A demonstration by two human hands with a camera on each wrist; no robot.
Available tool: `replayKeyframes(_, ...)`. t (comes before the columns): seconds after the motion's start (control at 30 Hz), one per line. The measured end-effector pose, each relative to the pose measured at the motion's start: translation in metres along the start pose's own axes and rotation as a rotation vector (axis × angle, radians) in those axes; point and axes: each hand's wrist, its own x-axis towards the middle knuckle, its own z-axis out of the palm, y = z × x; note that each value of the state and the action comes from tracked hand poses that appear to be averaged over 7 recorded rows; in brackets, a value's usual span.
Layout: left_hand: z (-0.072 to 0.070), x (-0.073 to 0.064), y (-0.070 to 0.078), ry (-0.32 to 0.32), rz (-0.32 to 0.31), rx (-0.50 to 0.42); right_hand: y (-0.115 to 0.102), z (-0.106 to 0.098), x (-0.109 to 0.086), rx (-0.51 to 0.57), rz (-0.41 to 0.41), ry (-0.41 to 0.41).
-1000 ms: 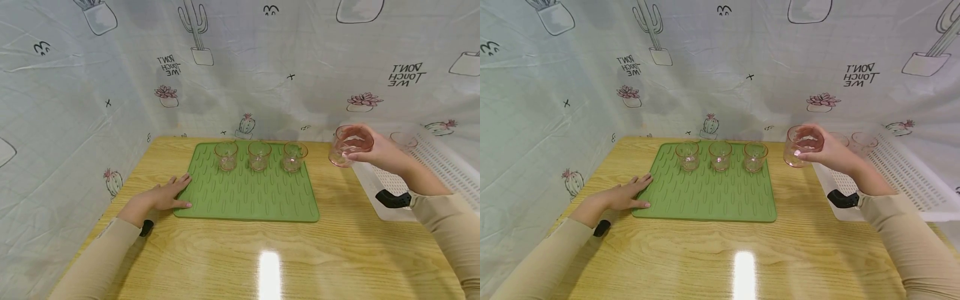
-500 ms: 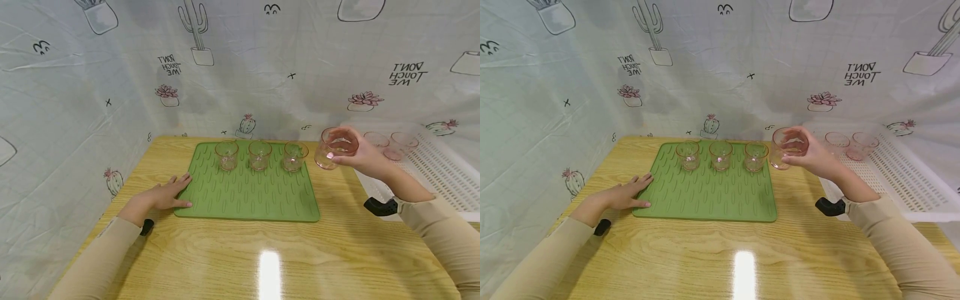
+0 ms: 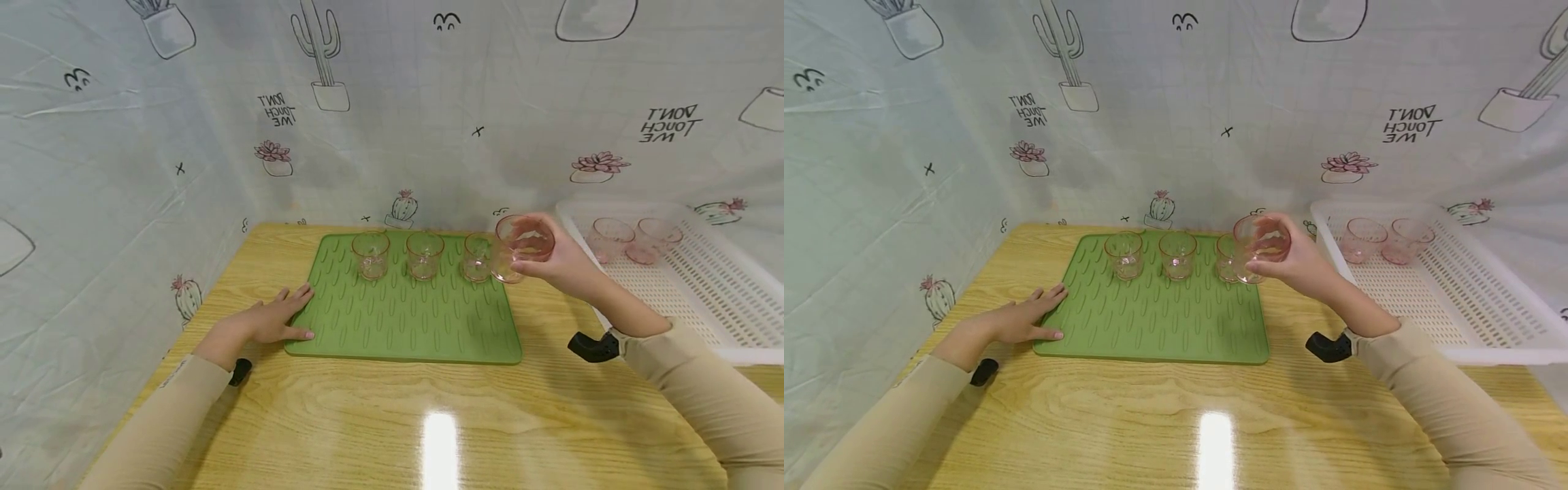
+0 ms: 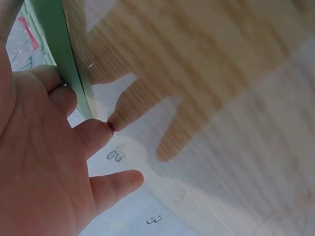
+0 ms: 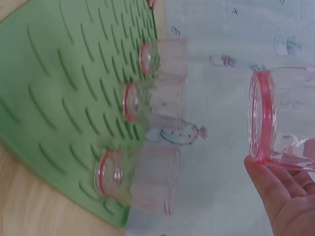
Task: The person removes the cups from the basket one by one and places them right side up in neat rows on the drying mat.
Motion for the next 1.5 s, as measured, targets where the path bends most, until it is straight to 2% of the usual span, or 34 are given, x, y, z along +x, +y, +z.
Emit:
replayKeyframes(0.13,0.0,0.0,0.0,-0.003,0.0,0.0,0.0,0.01,0.001,-0.007,0.027,-0.005)
replayKeyframes(0.6,0.003,0.002,-0.003,-0.001,0.002,-0.008,0.012,0.039,0.009,0.071,0.119,-0.079)
replayKeyframes(0.93,0.003,0.002,-0.002,0.009,-0.002,-0.003,0.018,0.062,0.018,0.103,0.123,-0.126)
replayKeyframes(1.5,0.003,0.001,-0.003,0.019,0.007,0.008,0.025,0.102,0.036,0.096,0.097,-0.197)
